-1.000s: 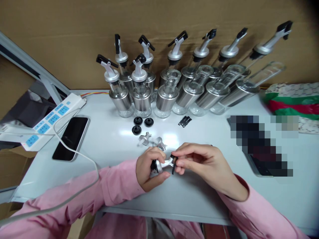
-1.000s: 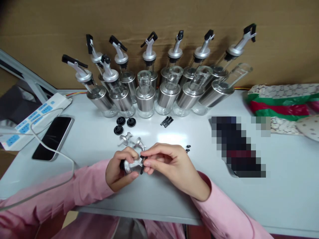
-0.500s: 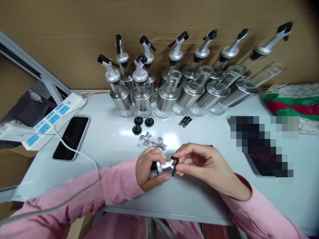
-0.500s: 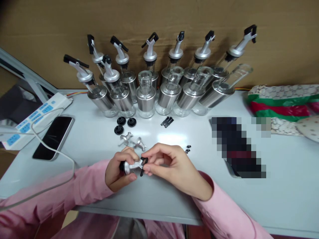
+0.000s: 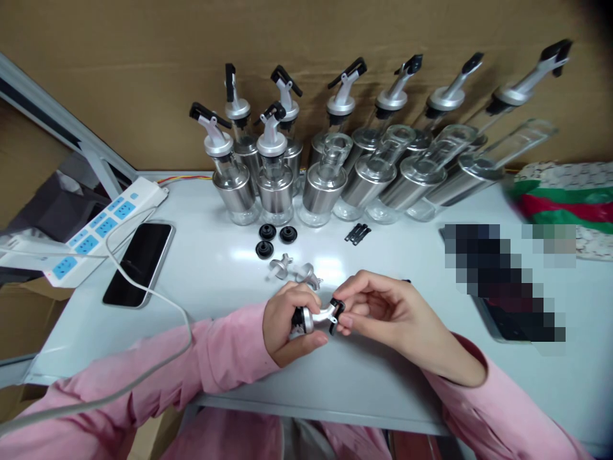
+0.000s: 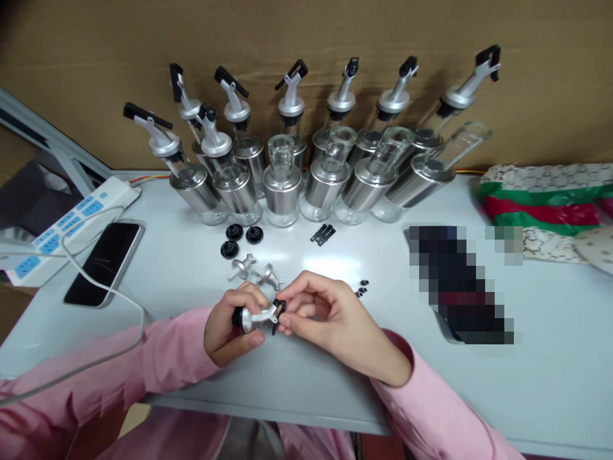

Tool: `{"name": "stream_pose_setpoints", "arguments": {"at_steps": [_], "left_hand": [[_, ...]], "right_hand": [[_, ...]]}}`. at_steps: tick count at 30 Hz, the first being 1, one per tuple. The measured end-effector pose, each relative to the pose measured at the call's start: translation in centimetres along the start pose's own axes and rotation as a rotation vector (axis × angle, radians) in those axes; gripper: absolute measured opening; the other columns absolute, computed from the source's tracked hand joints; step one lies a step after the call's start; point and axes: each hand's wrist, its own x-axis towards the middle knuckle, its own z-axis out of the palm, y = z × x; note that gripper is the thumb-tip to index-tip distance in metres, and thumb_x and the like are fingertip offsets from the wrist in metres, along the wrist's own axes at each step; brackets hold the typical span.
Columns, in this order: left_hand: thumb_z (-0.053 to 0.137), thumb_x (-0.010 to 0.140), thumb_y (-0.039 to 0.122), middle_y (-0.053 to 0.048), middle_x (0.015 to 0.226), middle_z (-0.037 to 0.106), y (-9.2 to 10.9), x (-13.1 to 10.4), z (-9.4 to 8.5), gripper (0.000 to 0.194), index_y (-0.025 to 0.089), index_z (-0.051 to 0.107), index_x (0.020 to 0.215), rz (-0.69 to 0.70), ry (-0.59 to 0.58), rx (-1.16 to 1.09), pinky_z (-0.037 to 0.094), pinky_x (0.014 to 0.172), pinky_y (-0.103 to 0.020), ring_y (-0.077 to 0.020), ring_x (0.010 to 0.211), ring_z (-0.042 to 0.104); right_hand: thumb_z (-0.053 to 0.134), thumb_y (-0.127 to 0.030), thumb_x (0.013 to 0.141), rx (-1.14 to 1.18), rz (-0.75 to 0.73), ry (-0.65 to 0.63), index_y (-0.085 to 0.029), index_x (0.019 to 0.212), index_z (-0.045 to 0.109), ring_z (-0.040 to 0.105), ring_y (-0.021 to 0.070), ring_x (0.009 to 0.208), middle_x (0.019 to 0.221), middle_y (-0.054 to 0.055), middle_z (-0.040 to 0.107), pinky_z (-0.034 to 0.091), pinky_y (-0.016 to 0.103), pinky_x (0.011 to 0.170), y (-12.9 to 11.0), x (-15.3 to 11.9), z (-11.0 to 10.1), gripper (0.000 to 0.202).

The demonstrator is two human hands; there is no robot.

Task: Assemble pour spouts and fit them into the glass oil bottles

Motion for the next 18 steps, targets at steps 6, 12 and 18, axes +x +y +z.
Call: {"name": "stream_pose_setpoints", "arguments": {"at_steps": [6,12,18], "left_hand": [[0.054,0.088,0.034,0.000,0.078,0.052,0.06,0.44,0.05,0.020,0.021,0.042,0.097,0.051,0.006,0.027,0.040,0.067,-0.027,-0.0138,0.068,0.051],[0.051,0.090,0.034,0.000,0.077,0.053,-0.02,0.72,0.23,0.018,0.021,0.042,0.097,0.096,0.016,0.070,0.040,0.066,-0.027,-0.0133,0.067,0.052],[0.049,0.091,0.041,0.001,0.074,0.052,0.13,0.80,0.14,0.022,0.021,0.041,0.093,0.122,0.002,0.080,0.042,0.063,-0.025,-0.0118,0.065,0.052]], "right_hand": [[0.078,-0.022,0.069,0.043,0.030,-0.001,-0.014,0.081,0.063,0.066,0.0095,0.054,0.061,0.001,0.068,0.054,0.018,0.057,-0.04,0.14,-0.07,0.021],[0.083,-0.011,0.058,0.115,0.074,-0.012,-0.015,0.080,0.065,0.066,0.0063,0.058,0.066,-0.002,0.069,0.052,0.013,0.059,0.09,0.23,-0.11,0.029],[0.081,-0.007,0.060,0.141,0.045,-0.030,-0.017,0.078,0.068,0.067,0.0052,0.058,0.066,-0.003,0.072,0.053,0.011,0.060,0.47,0.20,-0.27,0.024]]}}
